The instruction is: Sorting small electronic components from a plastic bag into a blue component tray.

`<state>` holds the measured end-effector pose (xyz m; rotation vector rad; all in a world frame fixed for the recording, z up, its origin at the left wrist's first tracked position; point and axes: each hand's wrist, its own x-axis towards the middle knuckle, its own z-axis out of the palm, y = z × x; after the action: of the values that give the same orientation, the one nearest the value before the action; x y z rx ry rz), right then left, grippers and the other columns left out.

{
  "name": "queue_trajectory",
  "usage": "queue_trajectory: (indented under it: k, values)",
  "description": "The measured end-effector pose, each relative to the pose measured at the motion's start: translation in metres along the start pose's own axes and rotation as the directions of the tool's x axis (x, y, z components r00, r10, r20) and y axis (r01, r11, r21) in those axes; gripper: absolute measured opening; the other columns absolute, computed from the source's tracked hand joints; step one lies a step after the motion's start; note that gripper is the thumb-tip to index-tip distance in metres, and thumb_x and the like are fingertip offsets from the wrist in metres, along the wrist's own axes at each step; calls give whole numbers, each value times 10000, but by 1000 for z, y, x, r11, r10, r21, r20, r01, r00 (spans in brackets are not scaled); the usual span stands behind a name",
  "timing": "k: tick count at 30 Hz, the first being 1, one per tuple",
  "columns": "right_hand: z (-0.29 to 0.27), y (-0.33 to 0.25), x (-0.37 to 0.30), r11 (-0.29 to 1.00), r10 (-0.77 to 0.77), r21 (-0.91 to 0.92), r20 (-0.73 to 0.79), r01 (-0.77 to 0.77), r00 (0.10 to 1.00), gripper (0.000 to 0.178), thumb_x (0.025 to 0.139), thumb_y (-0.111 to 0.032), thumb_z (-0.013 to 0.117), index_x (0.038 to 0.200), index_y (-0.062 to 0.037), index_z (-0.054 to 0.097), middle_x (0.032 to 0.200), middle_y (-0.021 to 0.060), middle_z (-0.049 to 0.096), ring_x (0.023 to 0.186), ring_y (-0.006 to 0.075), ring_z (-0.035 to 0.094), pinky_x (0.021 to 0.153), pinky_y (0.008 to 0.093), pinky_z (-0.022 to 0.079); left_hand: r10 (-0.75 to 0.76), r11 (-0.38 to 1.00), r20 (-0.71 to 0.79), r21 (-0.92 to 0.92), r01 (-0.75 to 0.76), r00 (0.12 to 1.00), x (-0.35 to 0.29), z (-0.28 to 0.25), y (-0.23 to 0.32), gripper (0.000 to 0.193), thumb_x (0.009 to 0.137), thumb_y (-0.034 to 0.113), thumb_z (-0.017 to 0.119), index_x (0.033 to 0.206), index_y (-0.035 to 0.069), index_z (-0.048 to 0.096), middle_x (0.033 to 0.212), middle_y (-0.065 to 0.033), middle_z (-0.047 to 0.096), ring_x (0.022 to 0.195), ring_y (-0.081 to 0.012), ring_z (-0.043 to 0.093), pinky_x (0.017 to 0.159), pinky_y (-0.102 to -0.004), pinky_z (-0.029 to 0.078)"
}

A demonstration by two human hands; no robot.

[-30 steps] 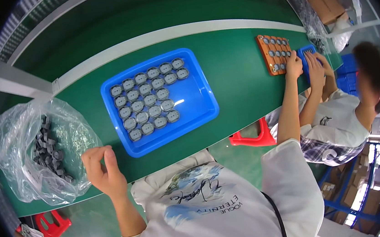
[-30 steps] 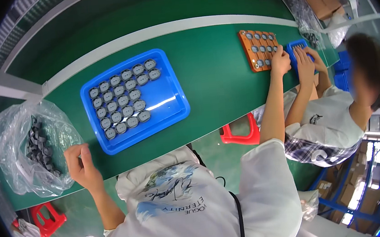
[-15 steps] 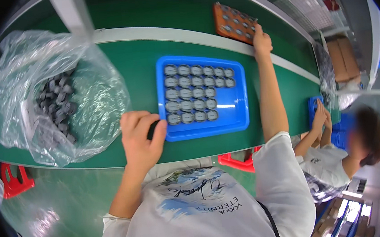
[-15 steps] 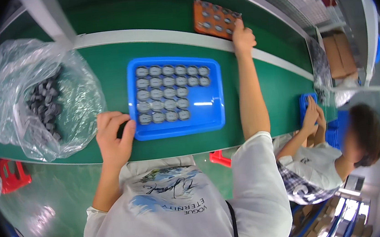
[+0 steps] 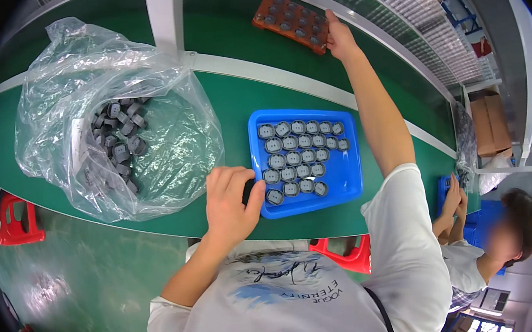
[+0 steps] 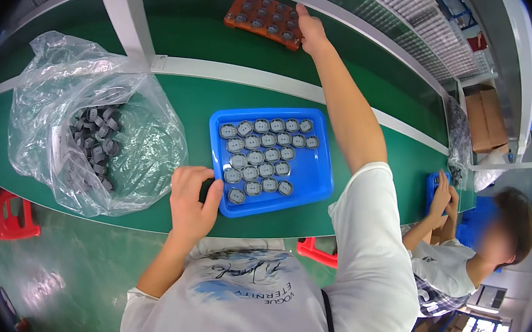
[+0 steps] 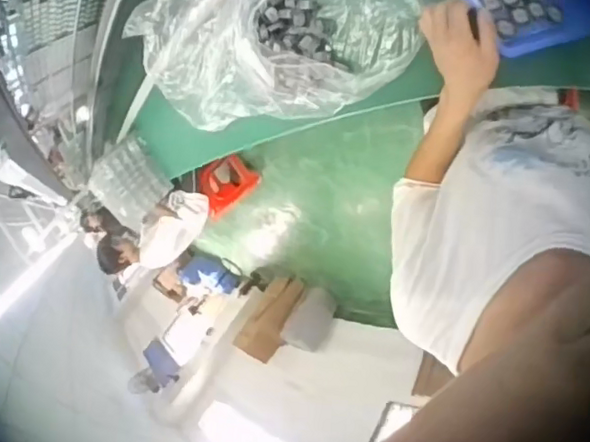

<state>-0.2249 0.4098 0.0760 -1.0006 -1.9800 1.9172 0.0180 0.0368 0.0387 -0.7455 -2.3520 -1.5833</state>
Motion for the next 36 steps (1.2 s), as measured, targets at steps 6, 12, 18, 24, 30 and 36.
queue_trajectory:
  k: [6, 12, 18, 24, 30, 36]
  values:
    - [108, -3, -6, 991, -132, 83, 449, 106, 884, 648, 1039, -557, 444, 1425, -40, 499, 1348, 134, 626, 1201, 239, 608, 1056, 375, 447, -38, 998, 28, 47, 37, 999, -2, -11, 4, 238, 823, 85, 731, 1040, 13, 666, 1033, -135, 678, 954, -326, 590, 861, -420, 455]
    - [154, -64, 27, 970, -53, 232, 516, -80, 855, 688, 1017, -455, 562, 1506, -10, 372, 1572, 165, 365, 1415, 288, 365, 1170, 433, 280, -8, 1000, 61, 1, 8, 998, -4, -9, -4, 329, 811, 111, 746, 1114, 21, 656, 1046, -123, 682, 959, -320, 586, 880, -411, 451]
    - [51, -42, -2, 988, -142, 21, 509, 153, 849, 687, 1023, -479, 534, 1486, 13, 413, 1523, 191, 446, 1357, 287, 444, 1107, 396, 360, 3, 998, 84, 54, -8, 996, 0, -2, 3, 422, 773, 147, 777, 1144, 3, 639, 995, -122, 671, 947, -307, 593, 853, -424, 431]
    - [-108, 43, -67, 983, -149, 5, 596, 182, 789, 686, 1083, -530, 289, 1450, 25, 455, 1406, 179, 578, 1254, 271, 576, 1120, 418, 408, -60, 998, 176, 33, 55, 983, 6, -3, 3, 415, 834, 133, 748, 1195, -33, 630, 1012, -157, 669, 969, -325, 586, 863, -432, 449]
    - [-160, 115, -163, 944, -294, 263, 389, 200, 873, 703, 1070, -548, 297, 1412, 34, 491, 1374, 222, 592, 1287, 306, 547, 1134, 420, 392, -78, 997, 357, 49, 65, 931, 44, 5, 9, 390, 883, 106, 692, 1220, -70, 606, 1043, -204, 670, 997, -374, 593, 864, -449, 488]
    - [-167, 156, -189, 870, -417, 347, 139, 350, 898, 644, 1078, -495, 338, 1375, 46, 523, 1364, 212, 598, 1273, 288, 560, 1123, 412, 405, 86, 972, 531, 141, -188, 843, 76, 24, 3, 390, 902, 142, 667, 1233, -56, 605, 1065, -252, 675, 1012, -426, 614, 901, -483, 491]
